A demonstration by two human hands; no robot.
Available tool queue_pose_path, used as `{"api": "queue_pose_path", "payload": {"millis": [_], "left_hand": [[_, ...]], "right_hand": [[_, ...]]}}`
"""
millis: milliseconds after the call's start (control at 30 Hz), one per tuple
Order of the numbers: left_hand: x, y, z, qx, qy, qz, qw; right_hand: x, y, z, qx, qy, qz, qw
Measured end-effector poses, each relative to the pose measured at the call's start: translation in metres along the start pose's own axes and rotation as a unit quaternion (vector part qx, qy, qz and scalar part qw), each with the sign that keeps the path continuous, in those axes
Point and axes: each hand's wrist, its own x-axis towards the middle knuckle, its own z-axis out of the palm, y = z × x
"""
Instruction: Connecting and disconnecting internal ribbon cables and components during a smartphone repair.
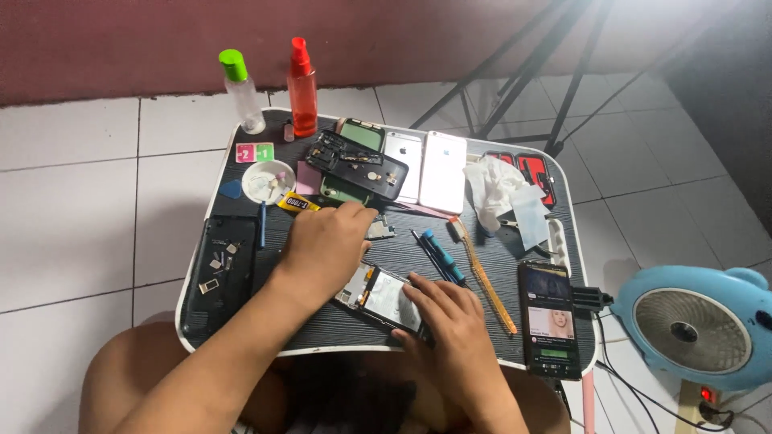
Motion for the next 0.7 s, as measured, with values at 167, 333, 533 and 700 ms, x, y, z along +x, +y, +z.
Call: {"api": "queue_pose_path", "payload": {"millis": [167,333,533,700], "left_hand": [[0.003,0.001,0.003,-0.013,-0.019,-0.006,1.000],[0.003,-0.004,0.010,-0.026,-0.054,-0.025,0.998],[0.003,-0.013,0.012,-0.064,-0.037,-0.020,0.997],[0.004,-0.012,-0.006,-0.081,-0.062,-0.026,0.994]], "right_hand": [[-0.006,-0.004,0.000,0.009,0.043,0.003,0.999],[-0.011,0.012,-0.013,-0.021,0.131,0.047,0.990],[-0.012,0.045,-0.035,-0.179,0.132,0.088,0.971],[-0.007,0.039,-0.039,-0.245,0.065,0.194,0.947]]}}
